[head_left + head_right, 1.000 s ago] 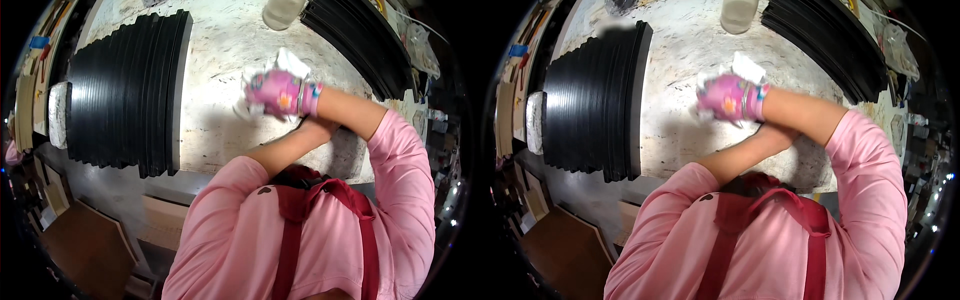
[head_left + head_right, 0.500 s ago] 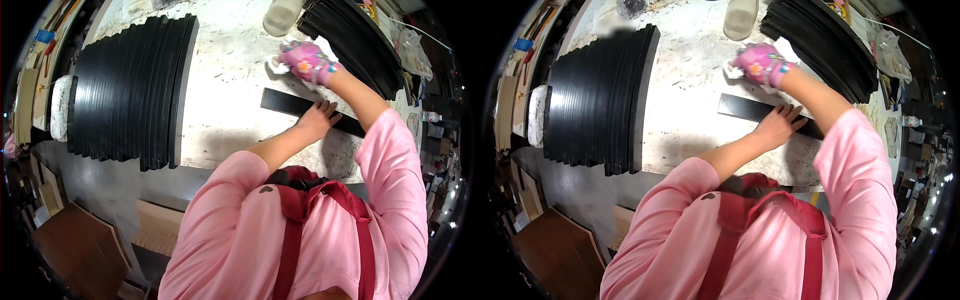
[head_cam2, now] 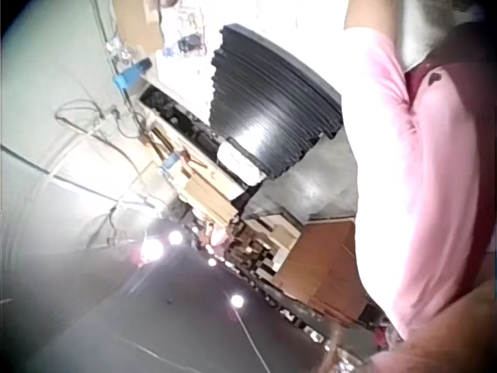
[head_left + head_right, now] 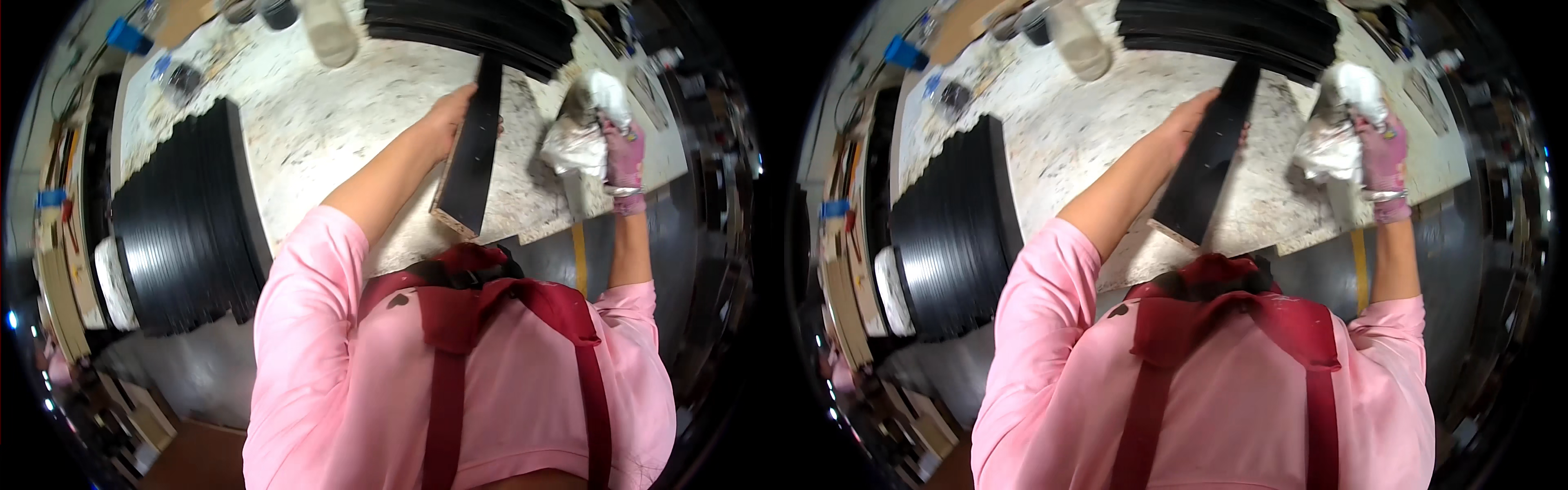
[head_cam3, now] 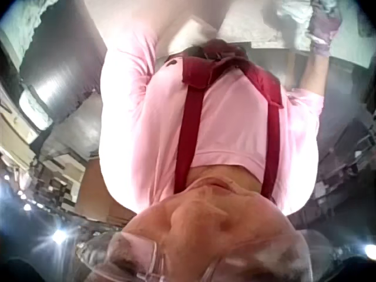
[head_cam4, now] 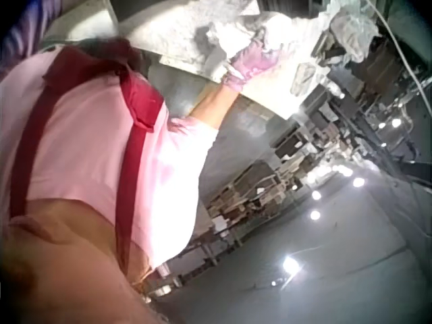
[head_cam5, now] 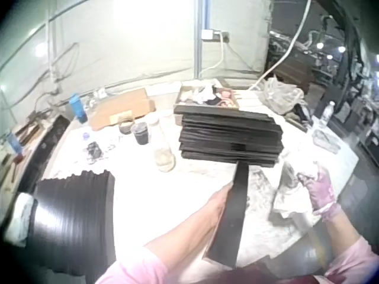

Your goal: The person cleans several metal slats by applying liquid from a bottle onto a cloth and wiping down each side of the slats one at a time.

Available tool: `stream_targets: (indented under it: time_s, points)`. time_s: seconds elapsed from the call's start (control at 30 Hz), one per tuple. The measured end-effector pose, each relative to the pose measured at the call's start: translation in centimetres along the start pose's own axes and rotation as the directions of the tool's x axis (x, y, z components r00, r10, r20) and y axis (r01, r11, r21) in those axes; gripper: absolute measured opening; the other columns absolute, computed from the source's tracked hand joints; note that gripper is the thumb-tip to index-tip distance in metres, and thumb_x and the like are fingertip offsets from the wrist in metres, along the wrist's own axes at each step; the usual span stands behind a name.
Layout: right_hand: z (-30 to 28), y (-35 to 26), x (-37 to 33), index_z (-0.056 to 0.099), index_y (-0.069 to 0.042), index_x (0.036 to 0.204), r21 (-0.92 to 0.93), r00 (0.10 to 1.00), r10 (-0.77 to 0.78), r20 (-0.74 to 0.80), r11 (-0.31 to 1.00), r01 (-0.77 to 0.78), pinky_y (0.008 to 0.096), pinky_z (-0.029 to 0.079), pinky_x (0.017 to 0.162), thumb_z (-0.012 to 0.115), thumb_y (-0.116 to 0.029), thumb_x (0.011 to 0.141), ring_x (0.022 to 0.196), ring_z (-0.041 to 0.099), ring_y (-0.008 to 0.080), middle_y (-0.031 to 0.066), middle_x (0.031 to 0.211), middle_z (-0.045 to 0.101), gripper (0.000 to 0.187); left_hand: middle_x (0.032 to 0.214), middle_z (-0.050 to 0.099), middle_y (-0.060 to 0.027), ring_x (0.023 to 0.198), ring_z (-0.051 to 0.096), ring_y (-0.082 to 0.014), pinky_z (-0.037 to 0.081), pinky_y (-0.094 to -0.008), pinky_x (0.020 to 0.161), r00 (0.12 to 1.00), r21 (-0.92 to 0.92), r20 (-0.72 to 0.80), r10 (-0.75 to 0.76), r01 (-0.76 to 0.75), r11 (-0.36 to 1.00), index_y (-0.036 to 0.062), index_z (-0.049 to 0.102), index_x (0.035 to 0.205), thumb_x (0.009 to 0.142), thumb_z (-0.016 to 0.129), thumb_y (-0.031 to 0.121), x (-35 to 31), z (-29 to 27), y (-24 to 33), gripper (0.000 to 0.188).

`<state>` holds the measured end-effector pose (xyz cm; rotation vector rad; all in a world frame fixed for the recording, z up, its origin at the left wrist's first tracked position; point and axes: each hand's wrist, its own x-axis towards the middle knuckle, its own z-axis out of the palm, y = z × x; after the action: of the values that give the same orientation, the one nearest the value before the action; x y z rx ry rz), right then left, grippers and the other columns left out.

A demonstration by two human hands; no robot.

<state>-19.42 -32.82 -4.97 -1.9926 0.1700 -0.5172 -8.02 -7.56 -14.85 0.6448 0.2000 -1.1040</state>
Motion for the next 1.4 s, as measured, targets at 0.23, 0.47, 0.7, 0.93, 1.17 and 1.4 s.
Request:
stream_targets:
  time_s: [0.23,0.47,0.7,0.93,1.17,1.4]
  points:
    - [-1.0,0.7,-8.6,0.061,0.001,0.093,-0.123,0.973,-0.207,0.103,0.968,0.219,0.0302,0.042,0.076,0.062,-0.006,0.075,0.084,0.053,0.0221,0.0092,0.091,0.056,0.02,0.124,0.052,-0.0255,0.112,0.056,-0.0387,0.053,-0.0459,0.09,0.992,-0.386,0.125,0.017,0.033,0.922,-0.005,0.046,0.124,0.093,0.05,0.048,-5.9,3.5,-4.9,0.062]
    - [-2.9,-10.5,-11.0,0.066,0.0,0.096,-0.538,0.854,-0.505,0.127,0.688,0.487,0.0426,0.046,0.091,0.073,-0.016,0.068,0.105,0.058,0.0348,0.0189,0.105,0.061,0.033,0.088,0.06,-0.015,0.078,0.06,-0.0278,0.054,-0.0381,0.075,0.992,-0.352,0.127,-0.028,0.071,0.933,-0.0063,0.052,0.1,0.092,0.048,0.028,-3.4,7.5,-3.0,0.035]
    - [-3.2,-10.7,-13.4,0.063,-0.018,0.093,-0.574,0.649,-0.498,0.575,0.32,0.754,0.0369,0.05,0.08,0.063,-0.021,0.071,0.093,0.062,0.0207,-0.0026,0.1,0.064,0.022,0.081,0.058,-0.0128,0.073,0.056,-0.0249,0.051,-0.0377,0.071,0.987,-0.27,-0.113,0.111,-0.138,0.953,-0.0033,0.046,0.098,0.086,0.049,0.014,0.8,8.8,-5.2,0.021]
    - [-10.7,-7.8,-14.9,0.061,-0.011,0.1,-0.767,0.908,-0.253,0.333,0.488,0.417,0.0413,0.047,0.078,0.064,-0.016,0.07,0.09,0.06,0.027,0.0058,0.094,0.06,0.031,0.087,0.057,-0.0154,0.076,0.054,-0.0271,0.051,-0.0368,0.071,0.999,-0.442,-0.028,0.039,-0.047,0.896,-0.0046,0.045,0.101,0.087,0.052,0.016,-0.4,8.3,-4.3,0.026]
    - [-2.1,-8.7,-13.9,0.059,-0.021,0.092,-0.533,0.625,-0.533,0.57,0.339,0.775,0.034,0.048,0.075,0.06,-0.02,0.074,0.09,0.06,0.0186,-0.0046,0.095,0.061,0.017,0.086,0.055,-0.0135,0.08,0.053,-0.0246,0.049,-0.0351,0.074,0.99,-0.364,-0.067,0.123,-0.139,0.921,-0.0044,0.048,0.097,0.089,0.048,0.017,-1.8,7.7,-4.2,0.022]
    - [-10.6,3.5,-14.9,0.061,-0.005,0.097,-0.663,0.978,-0.057,0.202,0.727,0.179,0.0398,0.048,0.082,0.059,-0.005,0.072,0.098,0.057,0.036,0.0173,0.098,0.059,0.025,0.112,0.06,-0.0155,0.09,0.062,-0.0259,0.053,-0.037,0.079,0.995,-0.162,-0.009,-0.096,0.093,0.982,-0.0042,0.05,0.118,0.087,0.058,0.013,-9.1,-1.7,-1.8,0.036]
